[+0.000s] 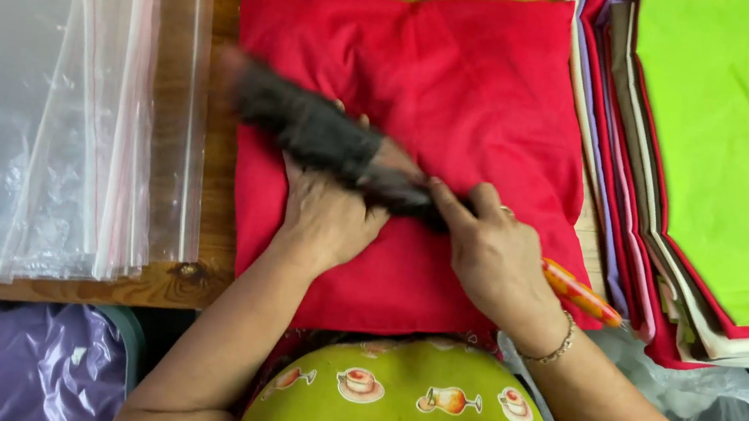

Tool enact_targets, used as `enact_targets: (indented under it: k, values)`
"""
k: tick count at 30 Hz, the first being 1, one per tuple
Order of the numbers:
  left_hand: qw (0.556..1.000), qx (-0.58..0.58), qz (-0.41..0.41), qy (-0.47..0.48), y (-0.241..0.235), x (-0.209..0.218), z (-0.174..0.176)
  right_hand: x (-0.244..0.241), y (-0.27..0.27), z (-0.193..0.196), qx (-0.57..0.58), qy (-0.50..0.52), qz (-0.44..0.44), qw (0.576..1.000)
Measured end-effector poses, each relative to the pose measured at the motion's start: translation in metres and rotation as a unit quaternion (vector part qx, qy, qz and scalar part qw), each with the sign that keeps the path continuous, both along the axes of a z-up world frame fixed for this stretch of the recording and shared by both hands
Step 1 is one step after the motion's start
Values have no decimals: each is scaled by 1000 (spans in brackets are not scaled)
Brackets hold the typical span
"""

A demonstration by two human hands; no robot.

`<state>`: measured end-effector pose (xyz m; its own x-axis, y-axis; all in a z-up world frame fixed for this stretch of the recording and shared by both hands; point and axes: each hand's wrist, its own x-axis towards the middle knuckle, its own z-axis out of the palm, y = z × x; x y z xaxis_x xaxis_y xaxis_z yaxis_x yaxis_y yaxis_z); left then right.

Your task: Smoothing, brushing, and folding a pink pillowcase before placing it into a clear plastic bag.

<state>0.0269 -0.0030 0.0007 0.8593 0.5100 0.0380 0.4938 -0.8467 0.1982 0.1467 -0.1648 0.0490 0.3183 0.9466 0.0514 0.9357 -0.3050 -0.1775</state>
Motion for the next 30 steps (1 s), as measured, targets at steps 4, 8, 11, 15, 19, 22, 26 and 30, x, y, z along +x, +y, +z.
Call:
enact_targets:
  k: [4,8,11,15,19,22,26,30]
  values:
    - [997,2,38,-61,-8,-5,12,54,-10,-17,19,-60,-117,991]
    - [998,-19,32,-57,-8,-7,12,91,-20,-19,43,-72,-218,972]
    - [998,-22,35,-55,-6,-6,11,63,-15,8,105,-134,-188,967]
    - [996,-2,30,-81,-6,-8,10,6,-9,35,156,-106,-119,975]
    - [995,-58,29,-80,-3,-4,-6,-30,-3,23,41,-22,-23,999]
    - [996,-34,38,-73,-4,-4,3,-3,5,-6,18,-32,-36,999]
    - [997,-10,55,-49,-10,-5,10,53,3,-18,13,-49,-189,981]
    - [997,-5,49,-59,-5,-3,11,90,-9,-21,75,-63,-212,972]
